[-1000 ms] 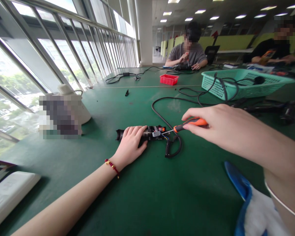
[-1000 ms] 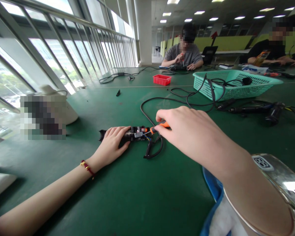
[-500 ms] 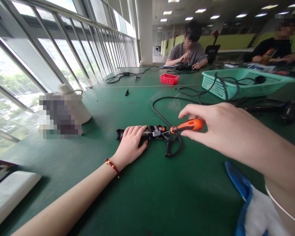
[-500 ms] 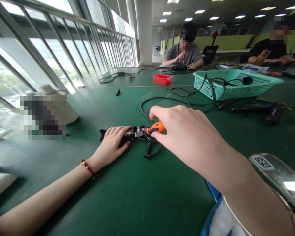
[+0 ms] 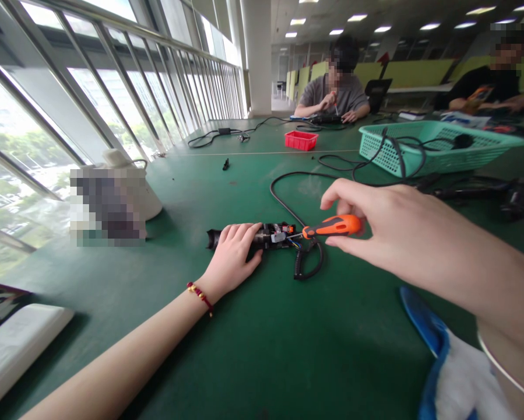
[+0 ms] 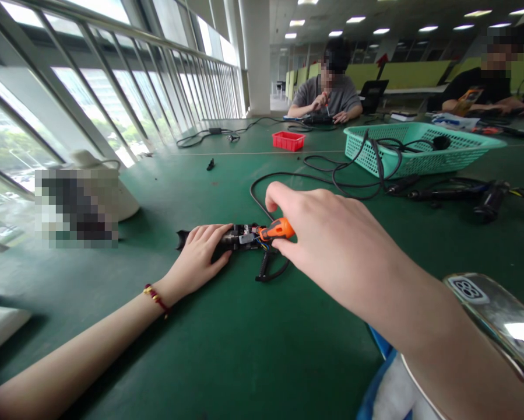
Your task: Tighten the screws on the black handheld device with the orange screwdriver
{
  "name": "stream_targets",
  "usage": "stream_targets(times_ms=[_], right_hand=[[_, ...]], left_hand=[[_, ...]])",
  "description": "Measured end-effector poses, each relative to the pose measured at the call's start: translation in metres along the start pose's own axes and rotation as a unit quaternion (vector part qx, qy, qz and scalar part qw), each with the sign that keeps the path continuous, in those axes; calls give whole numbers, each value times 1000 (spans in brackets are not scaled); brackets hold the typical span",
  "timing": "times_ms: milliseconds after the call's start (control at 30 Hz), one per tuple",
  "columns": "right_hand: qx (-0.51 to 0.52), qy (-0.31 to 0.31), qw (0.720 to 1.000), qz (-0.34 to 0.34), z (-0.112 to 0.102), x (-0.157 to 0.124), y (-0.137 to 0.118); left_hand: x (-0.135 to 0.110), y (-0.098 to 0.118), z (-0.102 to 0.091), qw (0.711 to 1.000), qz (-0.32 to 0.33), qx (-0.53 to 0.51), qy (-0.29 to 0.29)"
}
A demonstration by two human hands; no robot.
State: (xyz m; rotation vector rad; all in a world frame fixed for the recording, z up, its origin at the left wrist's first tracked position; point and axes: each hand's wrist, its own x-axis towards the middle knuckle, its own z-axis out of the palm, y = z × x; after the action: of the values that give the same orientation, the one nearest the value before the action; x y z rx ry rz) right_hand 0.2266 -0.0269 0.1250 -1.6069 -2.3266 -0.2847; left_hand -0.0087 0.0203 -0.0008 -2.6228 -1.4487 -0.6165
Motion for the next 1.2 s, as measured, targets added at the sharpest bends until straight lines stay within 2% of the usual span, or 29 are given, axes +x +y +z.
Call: stream_targets(times_ms=[300, 500, 700, 800, 1033, 1200], right_hand=[[-37, -7, 998, 48, 2, -1, -1], [-5, 5, 1000, -15, -3, -1, -2], [-20, -35, 999, 35, 2, 0, -5], [-34, -25, 998, 40, 3, -1, -7], [1, -1, 1000, -21, -3, -3, -6], [-24, -61, 997, 31, 1, -2, -6]], left_hand=[[0, -1, 2, 1000, 2, -5, 1], [0, -1, 2, 1000, -1, 4, -4], [0, 1, -1, 1000, 0, 1, -3], [0, 0, 0, 1000, 1, 3, -4], [0, 0, 1, 1000, -2, 6, -4], [0, 0, 0, 1000, 1, 4, -4]])
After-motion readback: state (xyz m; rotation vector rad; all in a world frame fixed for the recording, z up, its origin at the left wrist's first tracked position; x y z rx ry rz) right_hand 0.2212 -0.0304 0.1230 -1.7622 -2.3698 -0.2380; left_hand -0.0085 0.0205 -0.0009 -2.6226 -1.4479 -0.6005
